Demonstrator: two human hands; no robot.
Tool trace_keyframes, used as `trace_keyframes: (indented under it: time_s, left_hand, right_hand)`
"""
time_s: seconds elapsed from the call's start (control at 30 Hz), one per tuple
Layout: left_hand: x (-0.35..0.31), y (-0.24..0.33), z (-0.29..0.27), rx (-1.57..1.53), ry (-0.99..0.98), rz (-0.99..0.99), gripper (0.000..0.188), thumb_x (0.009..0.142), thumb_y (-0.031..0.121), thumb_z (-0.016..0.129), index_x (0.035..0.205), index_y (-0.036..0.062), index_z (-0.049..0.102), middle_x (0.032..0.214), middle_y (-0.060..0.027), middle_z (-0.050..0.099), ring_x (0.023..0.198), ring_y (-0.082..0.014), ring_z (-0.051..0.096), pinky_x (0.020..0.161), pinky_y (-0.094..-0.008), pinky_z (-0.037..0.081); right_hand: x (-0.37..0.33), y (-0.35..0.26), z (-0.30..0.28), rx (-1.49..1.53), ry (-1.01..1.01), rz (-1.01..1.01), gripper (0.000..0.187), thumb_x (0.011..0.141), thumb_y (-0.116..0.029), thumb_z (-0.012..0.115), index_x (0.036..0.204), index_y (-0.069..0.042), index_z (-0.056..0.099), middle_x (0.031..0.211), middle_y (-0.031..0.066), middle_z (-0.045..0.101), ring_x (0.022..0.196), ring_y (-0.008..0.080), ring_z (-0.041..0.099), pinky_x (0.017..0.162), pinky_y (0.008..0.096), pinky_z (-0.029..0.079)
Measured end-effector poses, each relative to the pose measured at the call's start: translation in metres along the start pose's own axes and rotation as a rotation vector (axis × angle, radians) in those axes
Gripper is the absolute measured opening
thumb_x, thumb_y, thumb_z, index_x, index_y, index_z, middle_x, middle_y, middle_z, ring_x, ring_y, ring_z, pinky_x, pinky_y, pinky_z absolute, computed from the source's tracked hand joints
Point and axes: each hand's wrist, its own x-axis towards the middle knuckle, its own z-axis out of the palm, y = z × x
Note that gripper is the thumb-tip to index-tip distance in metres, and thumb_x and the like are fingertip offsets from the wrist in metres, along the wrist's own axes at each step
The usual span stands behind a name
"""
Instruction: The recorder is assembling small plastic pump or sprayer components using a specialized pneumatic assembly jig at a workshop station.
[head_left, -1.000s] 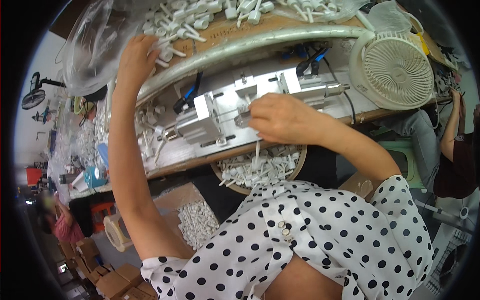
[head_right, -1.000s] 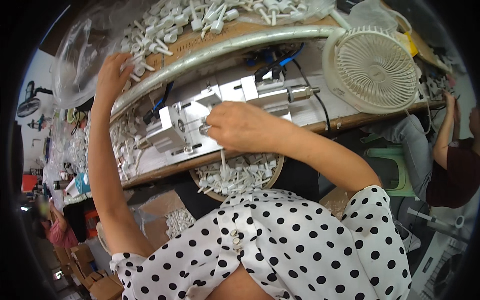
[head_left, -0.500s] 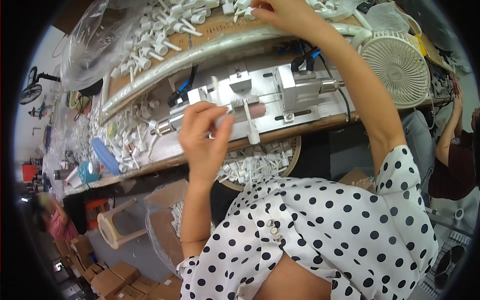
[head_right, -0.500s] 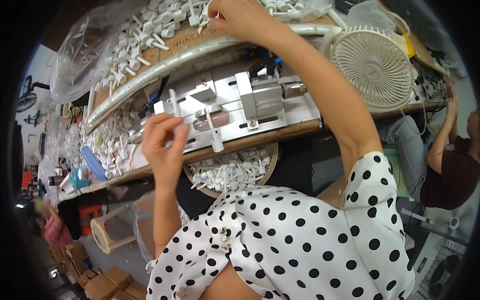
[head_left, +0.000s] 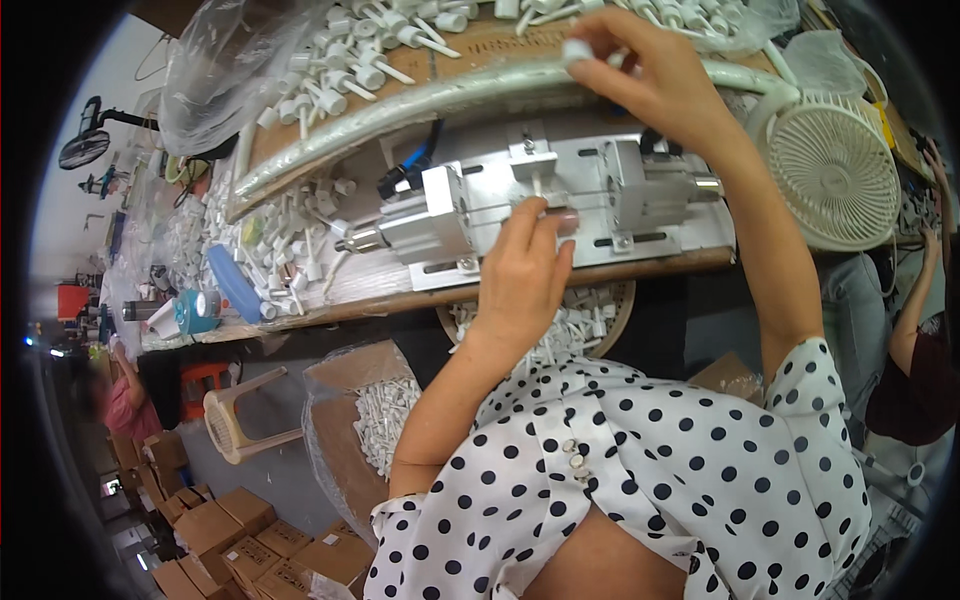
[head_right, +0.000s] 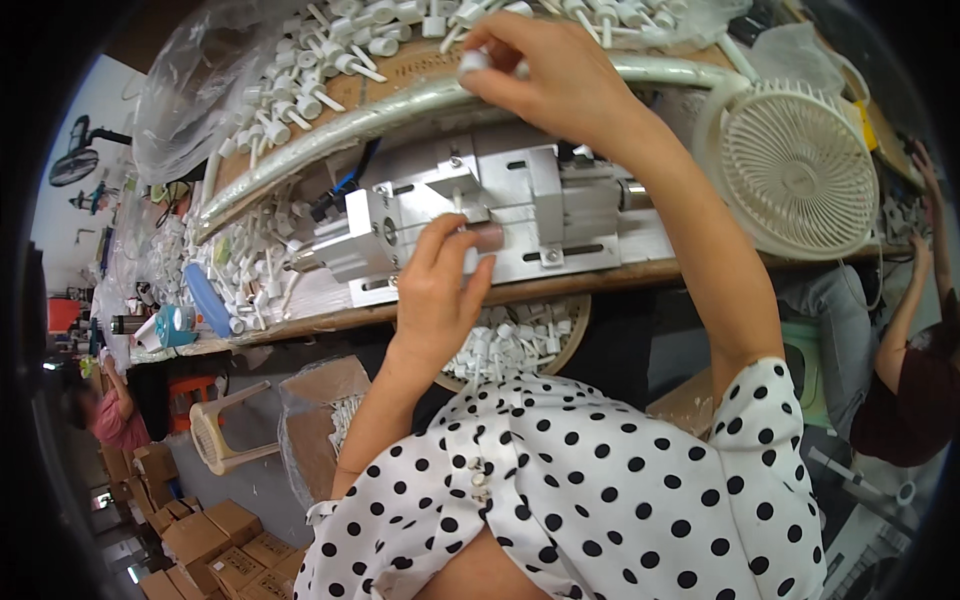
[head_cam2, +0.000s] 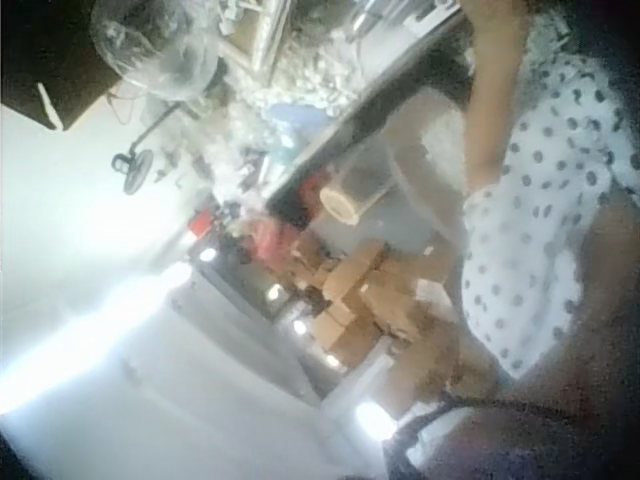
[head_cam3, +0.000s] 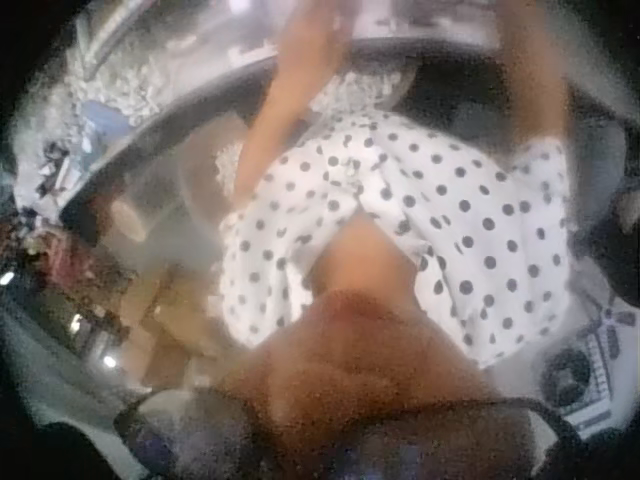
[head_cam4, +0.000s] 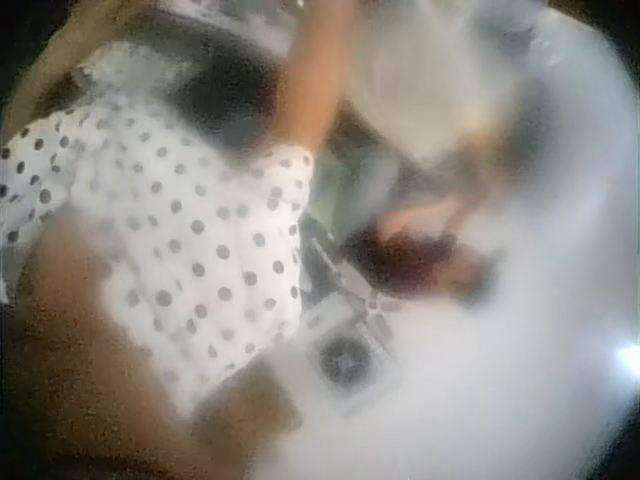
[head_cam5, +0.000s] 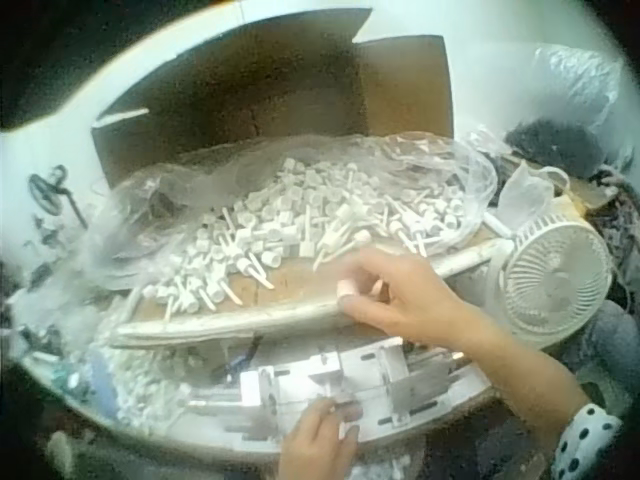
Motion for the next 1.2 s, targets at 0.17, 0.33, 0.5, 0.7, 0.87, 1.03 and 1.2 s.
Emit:
trace_keyframes:
  time_s: [0.17,0.33,0.5,0.7,0.87,1.03,1.2]
  left_hand:
    - [0.014,-0.010,-0.022,-0.168,-0.139,-0.029,0.027,0.071,0.009,0.069,0.094,0.0010,0.057,0.095,-0.0136,0.058,0.071,-0.0235,0.059,0.060,-0.0302,0.048]
    - [0.073,-0.073,-0.075,0.128,0.268,0.058,0.007,0.074,0.006,0.060,0.081,0.0047,0.062,0.074,-0.0090,0.058,0.059,-0.0178,0.056,0.056,-0.0290,0.044]
    - [0.140,-0.140,-0.102,0.537,0.099,-0.010,0.029,0.070,0.025,0.066,0.091,0.0045,0.064,0.082,-0.0127,0.062,0.074,-0.0281,0.060,0.065,-0.0380,0.046]
    - [0.149,-0.148,-0.111,0.496,-0.088,-0.140,0.035,0.068,0.027,0.067,0.096,0.0046,0.064,0.074,-0.0128,0.063,0.073,-0.0255,0.061,0.065,-0.0362,0.047]
    - [0.136,-0.126,-0.137,-0.560,-0.060,-0.659,0.038,0.081,0.008,0.058,0.114,-0.0087,0.050,0.087,-0.0100,0.059,0.078,-0.0155,0.060,0.065,-0.0223,0.048]
    - [0.104,-0.101,-0.130,-1.100,0.136,-0.676,0.033,0.078,-0.002,0.055,0.109,-0.0135,0.051,0.092,-0.0154,0.060,0.074,-0.0198,0.061,0.071,-0.0246,0.052]
    - [0.031,-0.048,-0.091,-0.802,0.115,-0.408,0.031,0.075,-0.005,0.057,0.105,-0.0032,0.056,0.096,-0.0120,0.058,0.081,-0.0163,0.059,0.072,-0.0257,0.049]
  right_hand:
    - [-0.038,-0.012,-0.003,0.141,-0.029,0.059,0.022,0.072,-0.017,0.068,0.088,-0.004,0.062,0.076,0.0050,0.062,0.069,0.0153,0.059,0.063,0.0275,0.047]
    - [-0.067,-0.019,0.002,0.117,-0.178,-0.224,0.021,0.066,-0.011,0.070,0.085,-0.002,0.063,0.080,0.0079,0.061,0.075,0.0201,0.059,0.065,0.0293,0.047]
    - [-0.080,-0.020,0.022,0.126,-0.323,-0.299,0.019,0.067,-0.010,0.068,0.083,-0.003,0.062,0.086,0.0127,0.061,0.085,0.0265,0.059,0.071,0.0331,0.048]
    - [-0.074,-0.018,0.049,-0.174,-0.296,-0.556,0.013,0.064,-0.009,0.064,0.069,-0.004,0.053,0.070,0.0085,0.054,0.072,0.0241,0.055,0.066,0.0337,0.045]
    - [-0.073,-0.023,0.053,-0.240,-0.369,-0.499,0.010,0.065,-0.009,0.058,0.065,-0.004,0.050,0.064,0.0084,0.053,0.068,0.0240,0.053,0.064,0.0351,0.044]
    - [-0.042,-0.014,0.029,0.015,-0.401,-0.397,0.015,0.071,-0.015,0.064,0.079,-0.003,0.059,0.072,0.0103,0.059,0.074,0.0262,0.058,0.065,0.0363,0.047]
    - [0.049,0.048,0.000,-0.528,-0.086,-0.311,0.017,0.076,-0.016,0.060,0.085,-0.002,0.062,0.081,0.0158,0.061,0.076,0.0302,0.059,0.069,0.0372,0.047]
